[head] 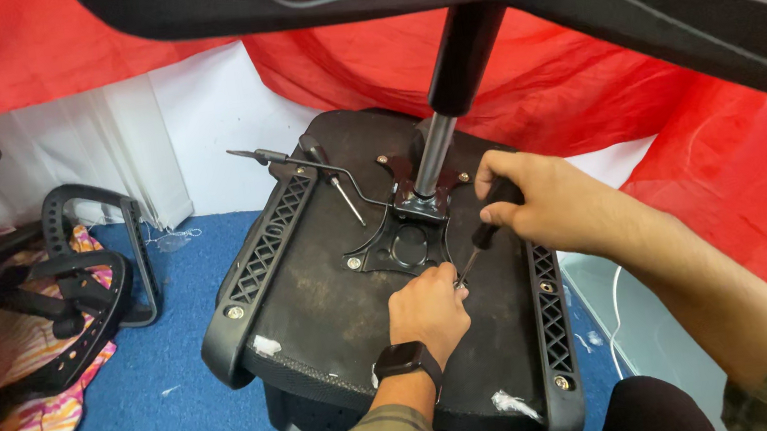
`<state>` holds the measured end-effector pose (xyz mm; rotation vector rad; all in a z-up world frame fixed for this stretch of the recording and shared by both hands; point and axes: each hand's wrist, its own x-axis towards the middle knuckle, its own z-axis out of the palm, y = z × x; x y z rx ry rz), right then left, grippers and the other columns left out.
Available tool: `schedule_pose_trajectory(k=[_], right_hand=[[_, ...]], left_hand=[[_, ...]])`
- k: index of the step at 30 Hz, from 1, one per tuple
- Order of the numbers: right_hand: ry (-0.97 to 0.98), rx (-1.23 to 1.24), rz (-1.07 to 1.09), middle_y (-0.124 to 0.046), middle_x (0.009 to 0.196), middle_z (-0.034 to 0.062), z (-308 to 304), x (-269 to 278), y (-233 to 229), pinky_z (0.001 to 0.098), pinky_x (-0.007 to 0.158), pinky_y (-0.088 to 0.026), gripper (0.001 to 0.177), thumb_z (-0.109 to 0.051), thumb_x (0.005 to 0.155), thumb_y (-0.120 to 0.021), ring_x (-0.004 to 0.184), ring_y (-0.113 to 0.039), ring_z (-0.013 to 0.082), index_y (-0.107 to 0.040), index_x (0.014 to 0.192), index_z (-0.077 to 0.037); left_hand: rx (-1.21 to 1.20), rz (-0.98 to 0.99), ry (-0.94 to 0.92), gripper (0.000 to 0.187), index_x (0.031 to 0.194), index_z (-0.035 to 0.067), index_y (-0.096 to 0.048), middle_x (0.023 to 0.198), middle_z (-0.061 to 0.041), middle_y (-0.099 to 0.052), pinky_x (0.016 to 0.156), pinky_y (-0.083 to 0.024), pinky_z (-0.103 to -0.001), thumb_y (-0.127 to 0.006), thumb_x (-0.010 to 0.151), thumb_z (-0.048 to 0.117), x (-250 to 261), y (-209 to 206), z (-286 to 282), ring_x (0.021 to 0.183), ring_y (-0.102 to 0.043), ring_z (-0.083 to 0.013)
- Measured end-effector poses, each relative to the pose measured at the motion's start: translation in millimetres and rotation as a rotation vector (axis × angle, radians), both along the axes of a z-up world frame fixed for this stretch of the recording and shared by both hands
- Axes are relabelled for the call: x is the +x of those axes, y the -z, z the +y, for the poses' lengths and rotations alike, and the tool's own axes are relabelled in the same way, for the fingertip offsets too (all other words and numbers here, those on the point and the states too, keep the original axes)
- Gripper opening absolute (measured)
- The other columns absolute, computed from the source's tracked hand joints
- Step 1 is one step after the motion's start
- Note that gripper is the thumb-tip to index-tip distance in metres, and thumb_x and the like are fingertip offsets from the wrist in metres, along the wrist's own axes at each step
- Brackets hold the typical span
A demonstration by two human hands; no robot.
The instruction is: The person uses a screwdriver to tighten screws on the underside of an office chair base, securing the metal mounting plate to the seat. The person works methodically on each screw while the chair remains upside down.
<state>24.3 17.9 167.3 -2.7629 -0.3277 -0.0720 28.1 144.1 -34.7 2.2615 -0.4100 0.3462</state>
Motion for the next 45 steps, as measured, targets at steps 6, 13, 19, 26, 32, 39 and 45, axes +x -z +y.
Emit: schedule_pose_trajectory(k=[6,13,19,26,32,39,45], right_hand=[[-0.102,-0.017,-0.159,-0.067,0.086,0.0135,0.2,-8.9,5.9,0.0397,0.07,-0.051,0.031,-0.014,0.079,-0.077,0.081,-0.068,0.0272,-0.057,0.103,-0.007],[-0.032,0.071,-0.116,-0.067,0.083,0.0143,-0.3,-20.0,4.1,0.0385,0.07,-0.052,0.03,-0.018,0.084,-0.074,0.077,-0.069,0.0255,-0.056,0.105,-0.006],[0.071,0.065,-0.055,-0.066,0.083,0.014,-0.2,-23.4,3.8,0.0388,0.069,-0.052,0.033,-0.021,0.085,-0.073,0.076,-0.068,0.0245,-0.056,0.11,-0.008],[0.062,0.062,-0.119,-0.067,0.085,0.0131,-10.1,-22.3,8.0,0.0381,0.07,-0.052,0.034,-0.021,0.085,-0.074,0.078,-0.068,0.0237,-0.057,0.11,-0.007],[0.134,0.077,-0.115,-0.068,0.086,0.0145,-16.2,-25.4,13.1,0.0394,0.072,-0.054,0.034,-0.023,0.086,-0.073,0.08,-0.07,0.0262,-0.057,0.113,-0.007],[0.086,0.044,-0.227,-0.066,0.087,0.0214,-9.9,-34.2,18.5,0.0454,0.072,-0.052,0.039,-0.022,0.089,-0.072,0.083,-0.068,0.0372,-0.05,0.114,-0.002],[-0.001,0.04,-0.253,-0.067,0.086,0.0204,-8.3,-34.7,15.4,0.0443,0.072,-0.052,0.035,-0.02,0.087,-0.073,0.083,-0.069,0.0355,-0.052,0.11,-0.002]], left_hand=[[0.05,-0.052,-0.002,0.014,0.091,0.007,-0.062,0.089,-0.01,-0.07,0.073,-0.054,-0.047,-0.068,0.092,0.019,4.4,2.7,-4.5,0.086,-0.07,-0.0321],[0.051,-0.07,-0.005,0.009,0.09,0.008,-0.061,0.089,-0.008,-0.07,0.074,-0.054,-0.046,-0.068,0.09,0.014,8.3,5.9,-7.4,0.088,-0.07,-0.0301],[0.057,-0.129,-0.023,0.008,0.088,0.009,-0.061,0.089,-0.006,-0.069,0.073,-0.055,-0.044,-0.069,0.088,0.011,8.6,10.6,-10.1,0.088,-0.07,-0.0275],[0.136,-0.23,-0.011,0.015,0.092,0.009,-0.06,0.088,-0.007,-0.066,0.069,-0.056,-0.043,-0.073,0.084,0.012,8.1,12.3,-11.6,0.084,-0.069,-0.0285],[0.179,-0.249,-0.031,0.016,0.094,0.009,-0.06,0.088,-0.007,-0.066,0.07,-0.056,-0.043,-0.073,0.085,0.013,8.6,13.6,-14.8,0.084,-0.069,-0.0286],[0.125,-0.201,-0.026,0.011,0.092,0.009,-0.061,0.089,-0.007,-0.068,0.073,-0.056,-0.043,-0.07,0.087,0.012,4.9,17.6,-13.5,0.087,-0.07,-0.0283],[0.014,0.019,0.028,0.016,0.092,0.01,-0.063,0.089,-0.008,-0.073,0.073,-0.053,-0.048,-0.069,0.093,0.024,9.0,3.1,-4.9,0.085,-0.071,-0.0325]])
